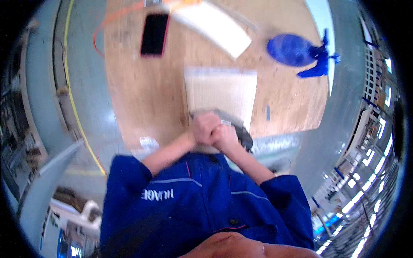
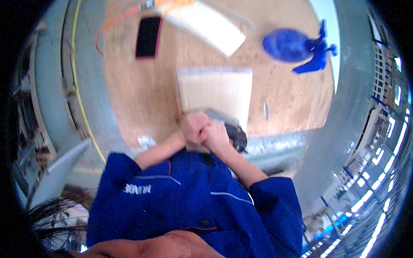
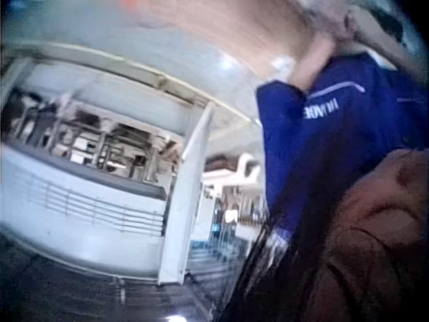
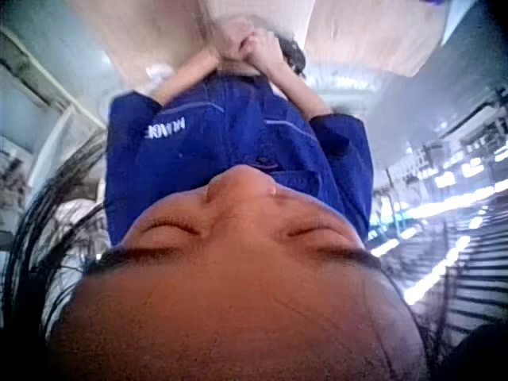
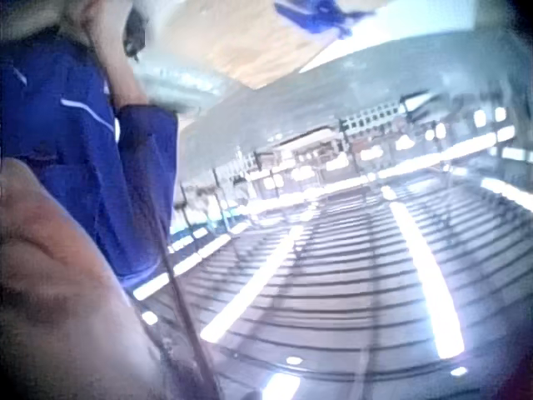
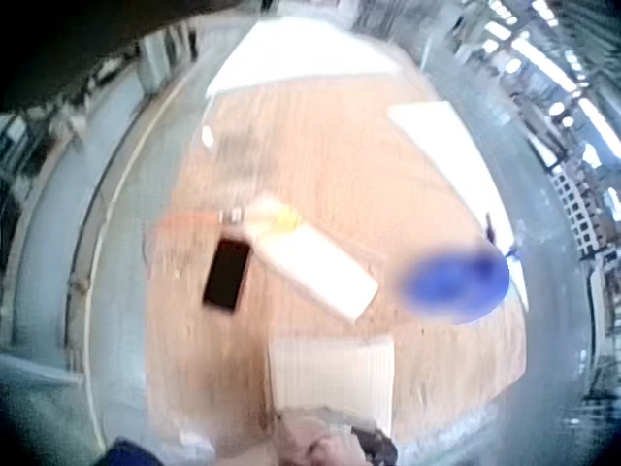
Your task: The person sprays liquid onto a wooden board, presses an iron onto the surface, and then trims the edges of a thin strip with a small blade.
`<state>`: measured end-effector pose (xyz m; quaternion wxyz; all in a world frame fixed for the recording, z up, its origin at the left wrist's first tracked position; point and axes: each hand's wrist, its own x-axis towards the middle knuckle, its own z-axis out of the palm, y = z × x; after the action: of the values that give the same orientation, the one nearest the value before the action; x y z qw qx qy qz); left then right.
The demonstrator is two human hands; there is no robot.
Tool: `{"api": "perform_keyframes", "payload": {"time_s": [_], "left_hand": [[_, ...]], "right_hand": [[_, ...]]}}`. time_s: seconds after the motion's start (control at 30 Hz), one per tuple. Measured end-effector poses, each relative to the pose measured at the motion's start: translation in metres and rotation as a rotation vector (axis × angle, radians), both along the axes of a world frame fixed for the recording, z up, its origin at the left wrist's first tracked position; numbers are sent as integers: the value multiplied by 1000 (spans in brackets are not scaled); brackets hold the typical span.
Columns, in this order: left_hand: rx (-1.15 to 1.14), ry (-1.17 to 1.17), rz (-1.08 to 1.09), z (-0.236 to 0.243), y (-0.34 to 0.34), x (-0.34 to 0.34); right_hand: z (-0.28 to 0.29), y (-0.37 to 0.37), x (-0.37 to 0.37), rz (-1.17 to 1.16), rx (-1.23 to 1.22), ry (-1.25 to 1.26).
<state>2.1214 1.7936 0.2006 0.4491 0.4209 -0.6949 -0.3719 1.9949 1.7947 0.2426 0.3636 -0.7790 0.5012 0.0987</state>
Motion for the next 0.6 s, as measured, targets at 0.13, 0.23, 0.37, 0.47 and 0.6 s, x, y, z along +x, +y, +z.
{"api": "perform_keyframes", "payload": {"time_s": [0.13, 0.23, 0.37, 0.47, 0.6], "left_hand": [[1, -27, -41, -29, -21, 15], [-50, 19, -76, -6, -54, 15], [-35, -67, -139, -13, -96, 20], [-18, -48, -171, -13, -118, 24], [27, 4, -82, -8, -129, 38]], "right_hand": [[-21, -23, 6, 7, -32, -118], [0, -47, 20, -115, -27, 90], [8, -76, 32, -231, -118, 8], [-13, -93, 39, -343, -176, 40], [-28, -118, 50, -256, -214, -24]]}}
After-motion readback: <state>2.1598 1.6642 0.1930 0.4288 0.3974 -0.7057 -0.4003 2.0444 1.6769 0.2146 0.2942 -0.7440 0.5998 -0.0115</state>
